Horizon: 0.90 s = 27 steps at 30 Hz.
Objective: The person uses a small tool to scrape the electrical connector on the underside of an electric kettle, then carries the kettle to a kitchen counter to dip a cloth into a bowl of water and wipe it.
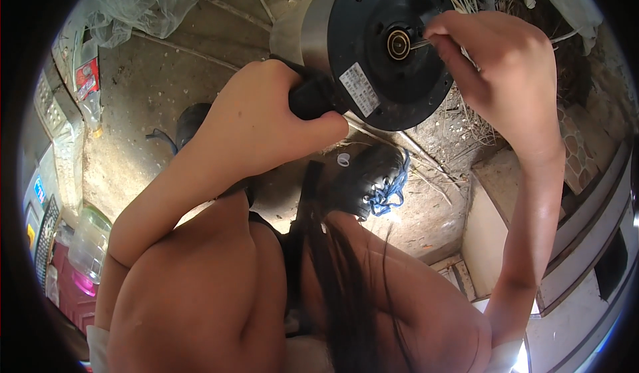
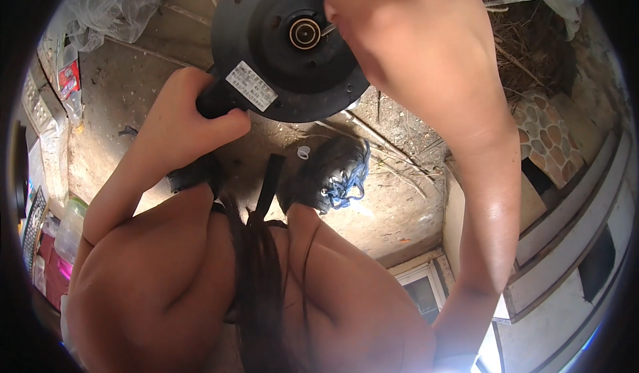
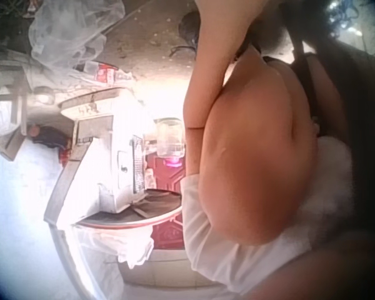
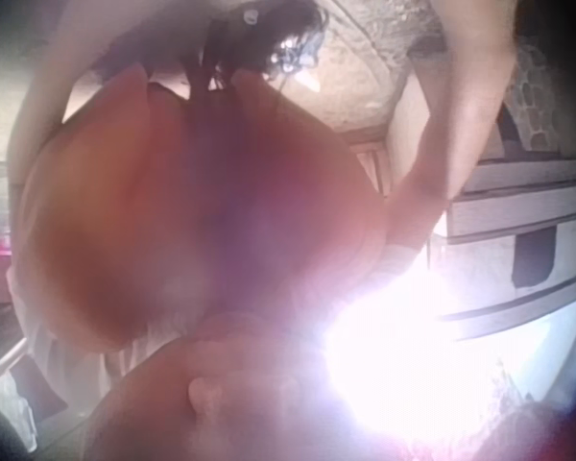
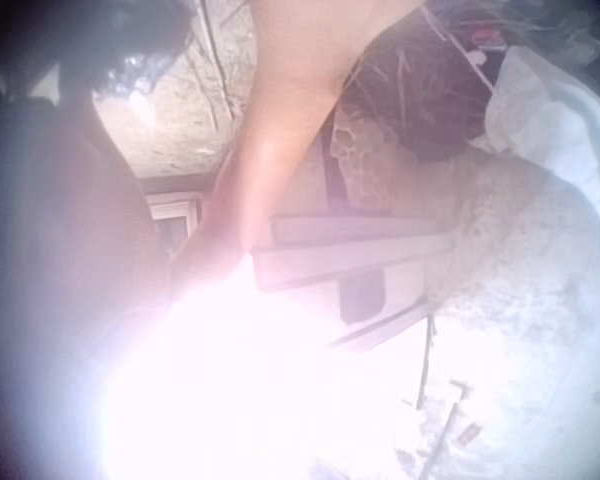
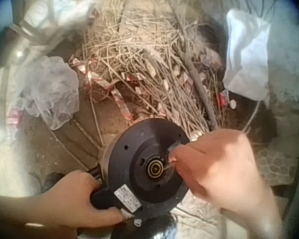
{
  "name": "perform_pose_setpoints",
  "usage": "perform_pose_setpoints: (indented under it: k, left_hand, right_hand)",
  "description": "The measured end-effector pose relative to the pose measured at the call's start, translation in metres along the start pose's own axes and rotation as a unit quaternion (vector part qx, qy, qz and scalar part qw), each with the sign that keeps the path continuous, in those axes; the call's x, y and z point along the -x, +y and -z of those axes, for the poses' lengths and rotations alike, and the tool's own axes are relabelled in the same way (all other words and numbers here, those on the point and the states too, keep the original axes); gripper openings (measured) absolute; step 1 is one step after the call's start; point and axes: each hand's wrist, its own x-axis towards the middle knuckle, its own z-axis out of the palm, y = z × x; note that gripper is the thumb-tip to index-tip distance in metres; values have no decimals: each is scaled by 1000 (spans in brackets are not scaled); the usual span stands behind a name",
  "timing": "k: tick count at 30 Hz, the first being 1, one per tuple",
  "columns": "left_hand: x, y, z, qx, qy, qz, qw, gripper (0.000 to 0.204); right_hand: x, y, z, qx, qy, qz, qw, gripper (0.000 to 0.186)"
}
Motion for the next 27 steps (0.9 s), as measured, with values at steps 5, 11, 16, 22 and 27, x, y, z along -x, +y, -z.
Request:
perform_pose_setpoints:
  k: [5, 11, 16, 22, 27]
  left_hand:
    - [2, 0, 2, 22, -23, 43, 999, 34]
    - [2, 0, 1, -1, -5, 19, 1000, 33]
    - [1, -4, 0, 20, -4, 33, 999, 38]
    - [1, -8, -2, 42, 25, 3, 999, 34]
    - [3, -1, -1, 51, 28, -19, 998, 34]
  right_hand:
    - [-7, -10, -6, 99, -18, 96, 990, 14]
    - [13, -6, -21, 9, 3, 18, 1000, 10]
    - [18, -20, -31, -128, 50, -116, 984, 11]
    - [14, -3, -32, -38, 120, 28, 992, 11]
    - [23, 16, -28, 49, 220, -43, 973, 14]
